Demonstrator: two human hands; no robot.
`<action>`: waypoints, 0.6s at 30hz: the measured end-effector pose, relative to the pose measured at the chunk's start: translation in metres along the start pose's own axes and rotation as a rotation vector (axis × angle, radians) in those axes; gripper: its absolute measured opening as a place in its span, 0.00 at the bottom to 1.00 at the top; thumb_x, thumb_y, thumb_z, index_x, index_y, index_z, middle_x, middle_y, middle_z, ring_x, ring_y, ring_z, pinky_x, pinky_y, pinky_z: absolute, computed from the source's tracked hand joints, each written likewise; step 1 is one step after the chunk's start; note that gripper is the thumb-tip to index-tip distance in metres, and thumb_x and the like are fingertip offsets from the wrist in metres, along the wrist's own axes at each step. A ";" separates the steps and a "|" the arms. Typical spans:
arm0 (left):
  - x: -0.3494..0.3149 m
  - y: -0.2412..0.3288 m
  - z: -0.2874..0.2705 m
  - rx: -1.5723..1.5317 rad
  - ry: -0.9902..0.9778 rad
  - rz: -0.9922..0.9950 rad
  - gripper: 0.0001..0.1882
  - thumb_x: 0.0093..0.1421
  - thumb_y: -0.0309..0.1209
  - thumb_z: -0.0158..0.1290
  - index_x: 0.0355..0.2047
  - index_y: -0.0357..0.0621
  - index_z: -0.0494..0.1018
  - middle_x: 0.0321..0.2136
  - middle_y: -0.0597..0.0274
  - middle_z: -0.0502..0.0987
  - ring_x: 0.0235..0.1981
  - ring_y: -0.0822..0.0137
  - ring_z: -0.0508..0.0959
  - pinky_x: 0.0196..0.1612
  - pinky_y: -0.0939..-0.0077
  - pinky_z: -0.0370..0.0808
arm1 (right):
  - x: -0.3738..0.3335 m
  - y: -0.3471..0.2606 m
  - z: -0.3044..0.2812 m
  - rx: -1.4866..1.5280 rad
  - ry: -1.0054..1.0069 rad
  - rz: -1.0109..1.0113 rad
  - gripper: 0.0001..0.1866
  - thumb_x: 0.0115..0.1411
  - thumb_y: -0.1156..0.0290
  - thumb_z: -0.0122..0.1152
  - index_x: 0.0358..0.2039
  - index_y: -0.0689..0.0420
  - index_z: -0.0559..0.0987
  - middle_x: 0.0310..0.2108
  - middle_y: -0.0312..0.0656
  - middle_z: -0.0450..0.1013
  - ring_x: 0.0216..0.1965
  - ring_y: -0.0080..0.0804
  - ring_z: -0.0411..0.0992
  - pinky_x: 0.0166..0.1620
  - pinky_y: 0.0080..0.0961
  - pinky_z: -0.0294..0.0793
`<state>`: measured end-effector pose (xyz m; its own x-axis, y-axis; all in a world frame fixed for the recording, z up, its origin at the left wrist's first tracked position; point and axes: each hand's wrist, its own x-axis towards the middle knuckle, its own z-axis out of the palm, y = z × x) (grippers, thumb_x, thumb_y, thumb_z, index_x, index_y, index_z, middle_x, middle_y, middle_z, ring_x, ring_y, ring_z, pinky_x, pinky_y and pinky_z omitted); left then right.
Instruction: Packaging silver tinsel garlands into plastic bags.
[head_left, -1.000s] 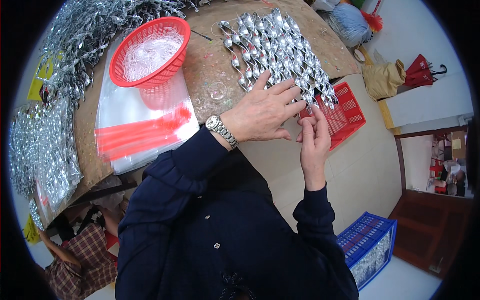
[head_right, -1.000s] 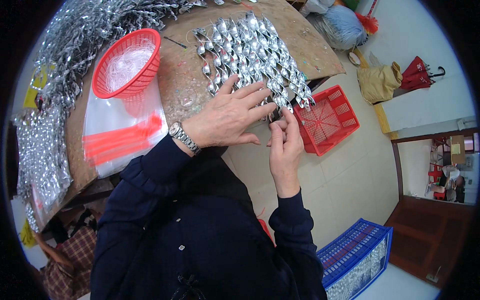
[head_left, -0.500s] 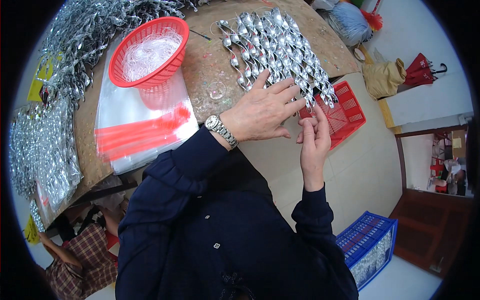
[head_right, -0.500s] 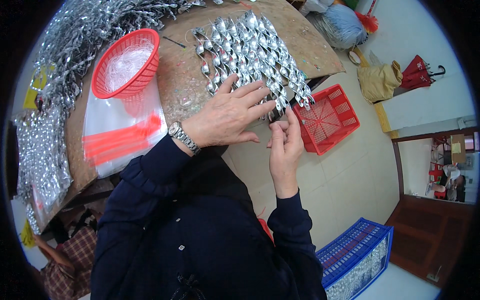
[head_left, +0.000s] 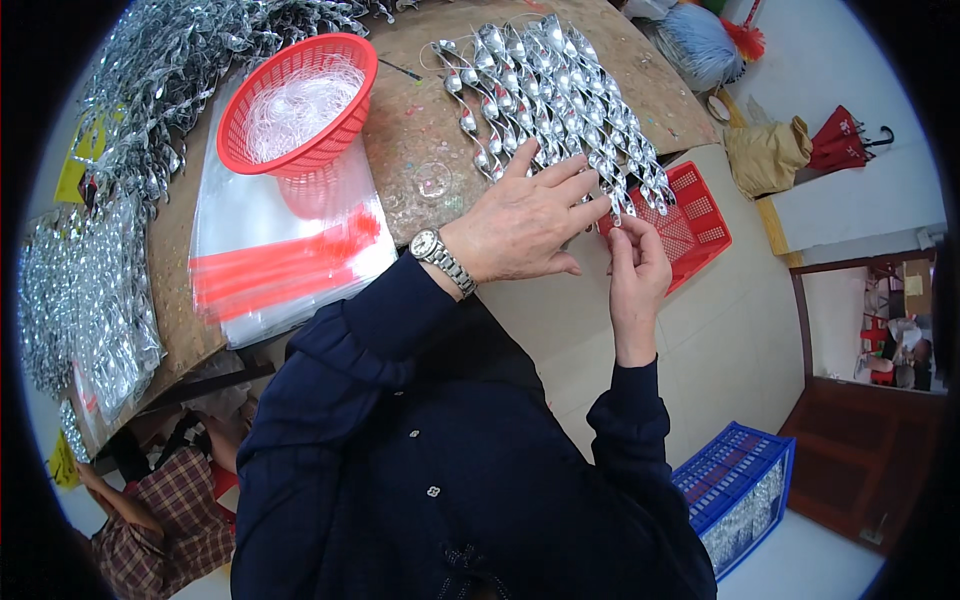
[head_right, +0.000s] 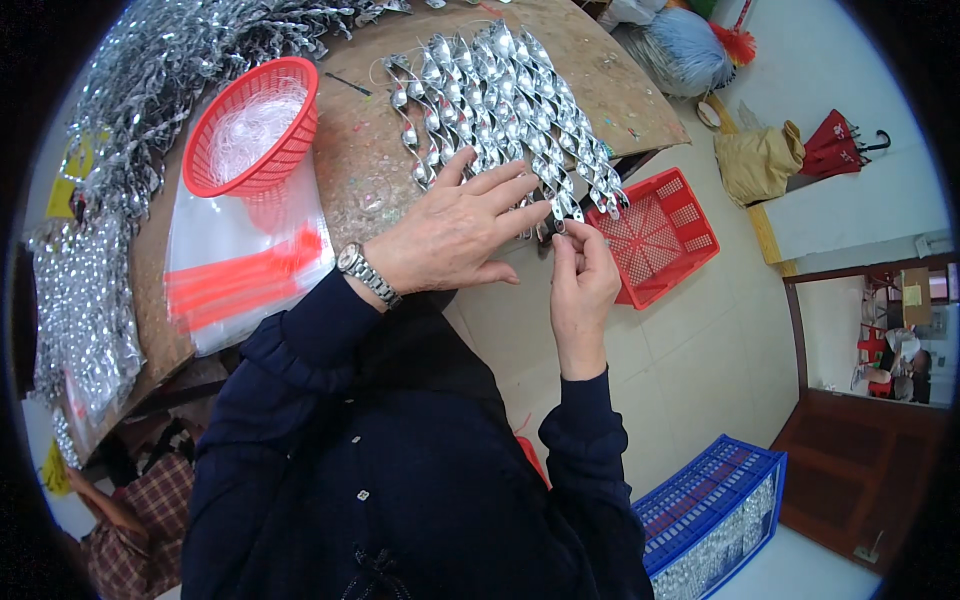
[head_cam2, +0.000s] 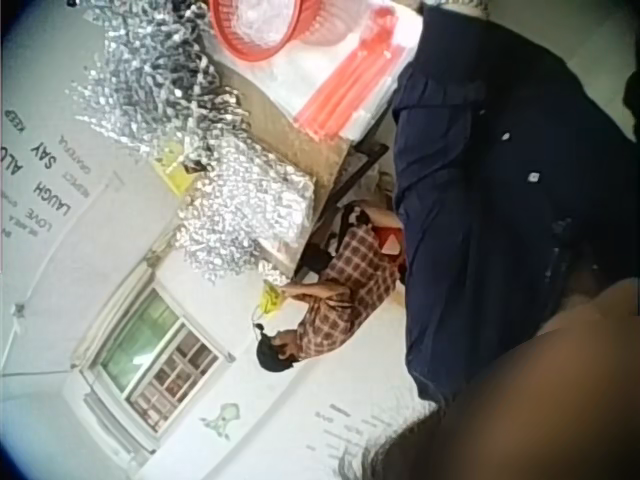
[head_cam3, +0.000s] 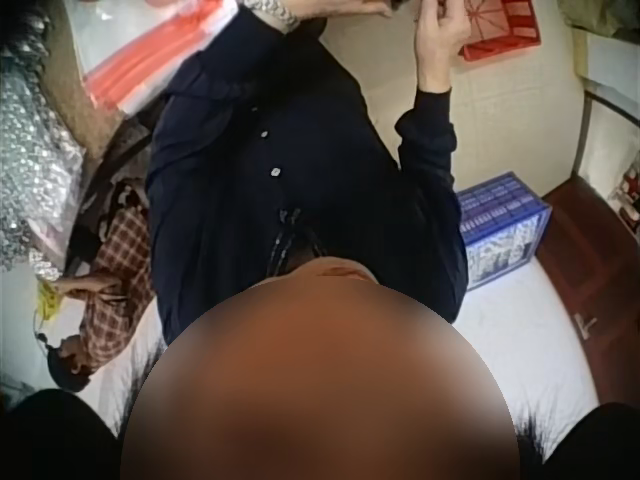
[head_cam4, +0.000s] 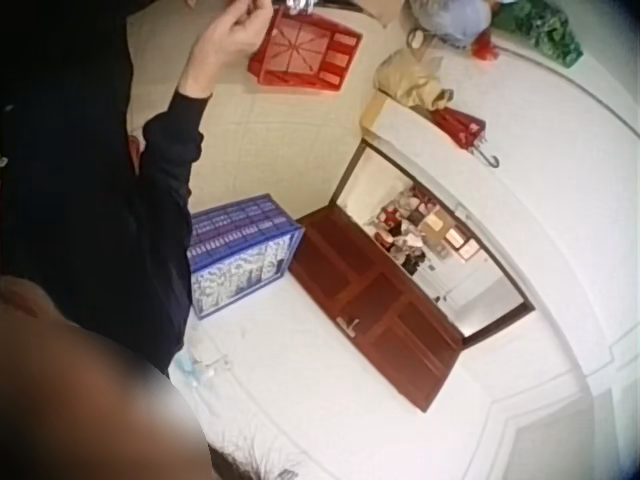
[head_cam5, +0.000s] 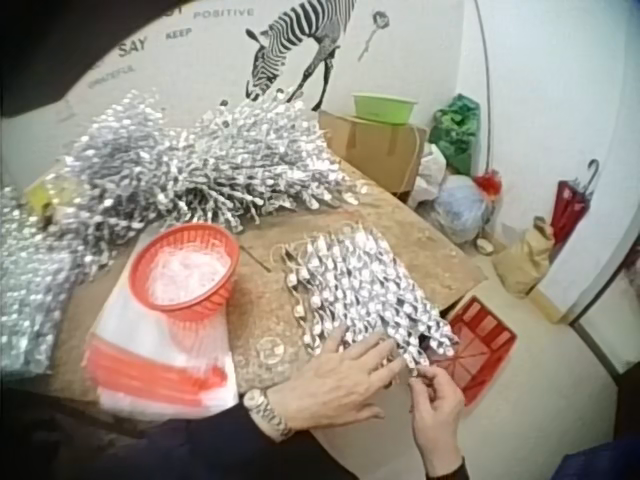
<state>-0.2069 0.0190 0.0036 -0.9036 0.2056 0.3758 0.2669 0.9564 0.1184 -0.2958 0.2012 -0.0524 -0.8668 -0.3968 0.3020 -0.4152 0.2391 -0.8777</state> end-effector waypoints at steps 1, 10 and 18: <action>0.000 0.000 -0.001 0.001 0.000 -0.001 0.40 0.47 0.51 0.66 0.58 0.49 0.67 0.58 0.58 0.68 0.64 0.60 0.64 0.62 0.45 0.57 | 0.002 0.000 0.001 0.001 -0.001 0.000 0.09 0.65 0.75 0.58 0.45 0.62 0.78 0.29 0.32 0.75 0.24 0.12 0.66 0.26 0.12 0.65; -0.001 -0.001 0.001 0.000 0.005 -0.004 0.41 0.47 0.51 0.66 0.59 0.49 0.67 0.59 0.57 0.67 0.65 0.59 0.64 0.63 0.44 0.57 | 0.008 -0.002 0.005 -0.032 0.032 -0.003 0.06 0.65 0.72 0.60 0.38 0.61 0.79 0.25 0.28 0.72 0.23 0.11 0.64 0.25 0.12 0.61; -0.001 0.000 0.002 -0.013 0.021 -0.025 0.44 0.47 0.49 0.66 0.63 0.52 0.63 0.60 0.57 0.67 0.65 0.58 0.64 0.63 0.44 0.56 | 0.006 -0.010 0.007 -0.031 0.037 -0.062 0.06 0.66 0.73 0.58 0.38 0.62 0.78 0.27 0.32 0.75 0.23 0.14 0.67 0.27 0.14 0.66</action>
<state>-0.2067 0.0189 0.0010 -0.9029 0.1777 0.3915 0.2492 0.9583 0.1398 -0.2951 0.1899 -0.0448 -0.8485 -0.3787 0.3696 -0.4764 0.2426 -0.8451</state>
